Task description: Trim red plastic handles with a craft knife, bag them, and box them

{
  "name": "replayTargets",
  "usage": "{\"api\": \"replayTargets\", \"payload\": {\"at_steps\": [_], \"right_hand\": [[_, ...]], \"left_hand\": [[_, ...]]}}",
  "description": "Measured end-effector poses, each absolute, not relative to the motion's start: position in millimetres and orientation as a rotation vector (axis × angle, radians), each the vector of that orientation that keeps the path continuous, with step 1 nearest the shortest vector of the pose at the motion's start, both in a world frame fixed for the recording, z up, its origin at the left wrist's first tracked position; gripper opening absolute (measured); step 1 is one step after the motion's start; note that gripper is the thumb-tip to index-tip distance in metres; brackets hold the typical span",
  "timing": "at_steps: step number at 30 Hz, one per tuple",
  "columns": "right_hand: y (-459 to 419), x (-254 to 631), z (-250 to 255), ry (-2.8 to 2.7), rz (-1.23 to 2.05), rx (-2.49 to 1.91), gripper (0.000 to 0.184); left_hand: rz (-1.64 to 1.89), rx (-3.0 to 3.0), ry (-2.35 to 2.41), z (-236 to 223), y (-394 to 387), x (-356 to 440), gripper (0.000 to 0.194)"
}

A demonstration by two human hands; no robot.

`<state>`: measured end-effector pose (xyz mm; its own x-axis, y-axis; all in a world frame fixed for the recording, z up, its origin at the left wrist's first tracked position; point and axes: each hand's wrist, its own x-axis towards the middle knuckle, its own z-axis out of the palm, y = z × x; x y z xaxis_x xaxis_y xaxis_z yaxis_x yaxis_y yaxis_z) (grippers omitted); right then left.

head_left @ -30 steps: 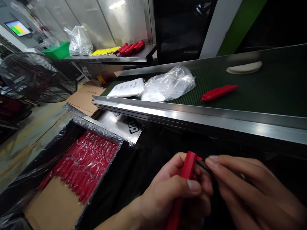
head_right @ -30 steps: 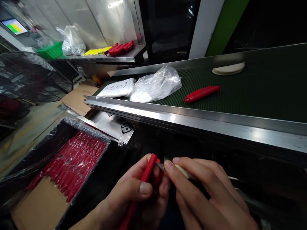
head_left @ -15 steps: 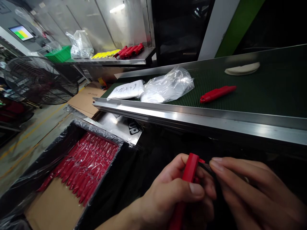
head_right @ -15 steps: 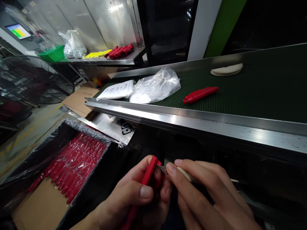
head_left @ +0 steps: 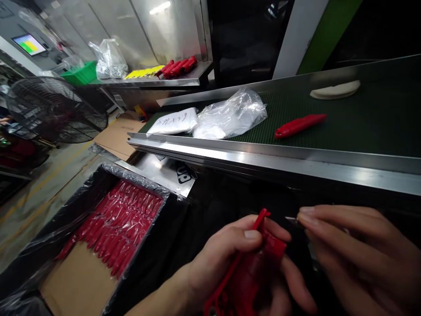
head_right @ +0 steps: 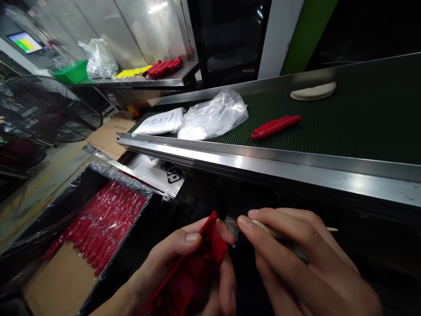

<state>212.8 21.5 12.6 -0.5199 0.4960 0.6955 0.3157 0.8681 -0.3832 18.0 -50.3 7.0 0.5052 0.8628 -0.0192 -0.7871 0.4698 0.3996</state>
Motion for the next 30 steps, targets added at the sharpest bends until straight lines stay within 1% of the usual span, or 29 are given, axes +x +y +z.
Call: {"api": "replayTargets", "payload": {"at_steps": [3, 5, 7, 10, 12, 15, 25, 30], "right_hand": [[22.4, 217.4, 15.0, -2.313, 0.209, -0.483, 0.058], [20.7, 217.0, 17.2, -2.326, 0.21, -0.542, 0.06], [19.4, 215.5, 18.6, -2.326, 0.229, -0.555, 0.061], [19.6, 214.2, 18.7, -2.331, 0.238, -0.508, 0.054], [20.2, 214.3, 18.3, -2.331, 0.231, -0.492, 0.047], [19.4, 214.5, 18.3, -2.335, 0.216, -0.498, 0.043], [12.0, 218.4, 16.5, -2.388, 0.106, -0.524, 0.045], [10.2, 219.7, 9.5, -2.348, 0.026, -0.525, 0.04]], "left_hand": [[0.968, 0.357, 0.186, -4.9, -47.4, 15.4, 0.044], [0.968, 0.297, 0.277, -5.7, -49.3, 13.1, 0.046], [0.948, 0.217, 0.411, 0.6, -51.6, 10.2, 0.043], [0.898, 0.149, 0.513, 17.0, -53.5, 6.4, 0.039], [0.905, 0.148, 0.518, 26.1, -54.0, 5.4, 0.039], [0.92, 0.175, 0.495, 31.0, -54.4, 5.7, 0.041], [0.837, 0.147, 0.565, 29.9, -52.1, 3.0, 0.044], [0.81, 0.157, 0.598, 32.4, -56.4, 1.1, 0.045]]}}
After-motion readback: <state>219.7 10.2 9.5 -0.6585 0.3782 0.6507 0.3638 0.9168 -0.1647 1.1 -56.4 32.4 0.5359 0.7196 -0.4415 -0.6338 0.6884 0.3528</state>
